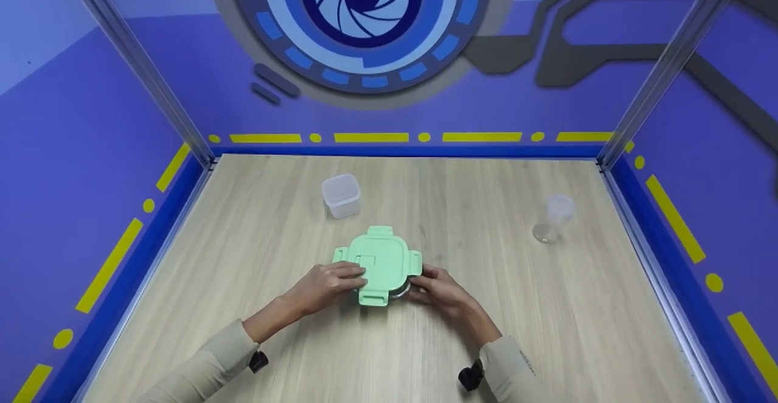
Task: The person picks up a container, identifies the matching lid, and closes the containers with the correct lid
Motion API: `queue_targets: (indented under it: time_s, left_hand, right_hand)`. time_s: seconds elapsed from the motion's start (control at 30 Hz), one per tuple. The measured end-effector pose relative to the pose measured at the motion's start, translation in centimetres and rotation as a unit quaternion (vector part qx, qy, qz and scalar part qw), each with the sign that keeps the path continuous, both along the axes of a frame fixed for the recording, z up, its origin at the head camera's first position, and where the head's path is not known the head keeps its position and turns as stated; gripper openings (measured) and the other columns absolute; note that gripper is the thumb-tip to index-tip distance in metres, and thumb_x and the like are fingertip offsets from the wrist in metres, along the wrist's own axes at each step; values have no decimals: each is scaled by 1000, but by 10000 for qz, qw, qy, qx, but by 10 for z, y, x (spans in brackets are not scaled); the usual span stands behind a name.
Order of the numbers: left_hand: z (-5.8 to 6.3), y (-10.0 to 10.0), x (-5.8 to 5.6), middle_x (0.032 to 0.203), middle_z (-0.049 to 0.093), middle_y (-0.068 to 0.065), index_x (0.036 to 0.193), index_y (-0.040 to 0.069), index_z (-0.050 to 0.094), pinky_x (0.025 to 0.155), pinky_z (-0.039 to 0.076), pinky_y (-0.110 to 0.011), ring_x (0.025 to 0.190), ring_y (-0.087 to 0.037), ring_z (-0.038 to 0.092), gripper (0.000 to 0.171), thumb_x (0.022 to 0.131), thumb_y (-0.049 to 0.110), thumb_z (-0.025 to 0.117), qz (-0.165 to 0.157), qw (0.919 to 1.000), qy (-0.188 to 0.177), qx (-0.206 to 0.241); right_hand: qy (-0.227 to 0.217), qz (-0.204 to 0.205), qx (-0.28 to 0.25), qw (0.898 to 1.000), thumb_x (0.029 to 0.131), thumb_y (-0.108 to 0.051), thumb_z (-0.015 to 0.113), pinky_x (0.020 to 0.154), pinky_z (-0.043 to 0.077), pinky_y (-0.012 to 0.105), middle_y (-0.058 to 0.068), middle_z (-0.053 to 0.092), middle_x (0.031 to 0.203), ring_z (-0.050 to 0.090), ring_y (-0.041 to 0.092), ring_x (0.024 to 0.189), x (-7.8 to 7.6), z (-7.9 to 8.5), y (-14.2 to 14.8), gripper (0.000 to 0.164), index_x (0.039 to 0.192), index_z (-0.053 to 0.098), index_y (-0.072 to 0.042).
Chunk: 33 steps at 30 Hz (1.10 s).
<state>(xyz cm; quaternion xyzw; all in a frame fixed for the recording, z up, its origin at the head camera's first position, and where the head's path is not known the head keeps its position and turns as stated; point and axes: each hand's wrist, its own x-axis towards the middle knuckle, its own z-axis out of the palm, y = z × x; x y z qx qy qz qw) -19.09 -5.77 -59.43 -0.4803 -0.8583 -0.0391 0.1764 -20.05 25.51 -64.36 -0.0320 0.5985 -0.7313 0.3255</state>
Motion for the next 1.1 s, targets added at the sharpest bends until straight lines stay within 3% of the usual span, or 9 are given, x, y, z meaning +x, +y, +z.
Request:
queue_targets:
  time_s: [0.27, 0.43, 0.6, 0.67, 0.77, 0.87, 1.0, 1.1]
  left_hand:
    - [7, 1, 0, 121, 75, 3, 109, 25, 78, 76, 62, -28, 113, -12, 70, 18, 94, 16, 73, -101, 9988, -406, -261]
    - [10, 3, -3, 115, 76, 5, 106, 23, 79, 81, 60, -24, 109, -9, 71, 12, 97, 25, 71, -197, 9970, -675, -333]
    - [18, 10, -15, 120, 74, 3, 115, 20, 75, 90, 58, -26, 114, -12, 68, 23, 100, 34, 66, 65, 9920, -1065, -672]
    - [23, 15, -22, 135, 68, -2, 130, 18, 68, 99, 56, -32, 127, -18, 62, 39, 98, 41, 67, 292, 9851, -1486, -817]
    - [30, 23, -33, 158, 48, -8, 153, 19, 48, 116, 45, -41, 148, -28, 43, 74, 92, 54, 70, 560, 9689, -2195, -994]
    - [31, 31, -42, 169, 27, -11, 163, 23, 29, 124, 33, -43, 158, -33, 22, 97, 85, 62, 74, 616, 9515, -2774, -1180]
    - [29, 37, -46, 173, 14, -12, 164, 27, 23, 129, 23, -42, 161, -32, 12, 104, 82, 64, 75, 624, 9387, -3074, -1429]
    - [29, 40, -47, 173, 10, -12, 164, 28, 24, 130, 19, -42, 161, -31, 11, 102, 83, 64, 75, 645, 9343, -3128, -1582]
  right_hand:
    - [-5, 179, -135, 9997, 102, -6, 57, 113, 47, 43, 15, 46, 153, 60, 17, 129, 1, -1, 3, 72, 161, 17, 5]
    - [66, 199, 95, 9997, 101, 0, 50, 111, 49, 38, 19, 45, 153, 60, 14, 124, 1, -1, 4, 68, 160, 16, 6]
    - [91, 230, 207, 9995, 105, 0, 42, 111, 49, 38, 27, 35, 160, 60, 15, 130, 0, -1, 6, 62, 159, 14, 9]
    - [63, 246, 164, 9995, 104, 1, 41, 113, 48, 39, 29, 34, 161, 59, 19, 132, 1, 0, 6, 62, 159, 13, 9]
    - [39, 240, 160, 9996, 103, 3, 41, 112, 48, 39, 29, 35, 160, 59, 20, 132, 0, 1, 7, 63, 160, 14, 8]
    - [51, 244, 169, 9995, 103, 4, 40, 111, 49, 39, 29, 35, 160, 60, 20, 132, 0, 2, 7, 64, 160, 13, 7]
    - [70, 287, 154, 9994, 105, 0, 41, 112, 48, 39, 28, 34, 161, 59, 21, 133, -1, 1, 6, 62, 160, 13, 7]
    - [69, 292, 180, 9994, 105, -1, 41, 112, 48, 39, 28, 35, 161, 59, 20, 133, -1, 0, 5, 62, 160, 14, 7]
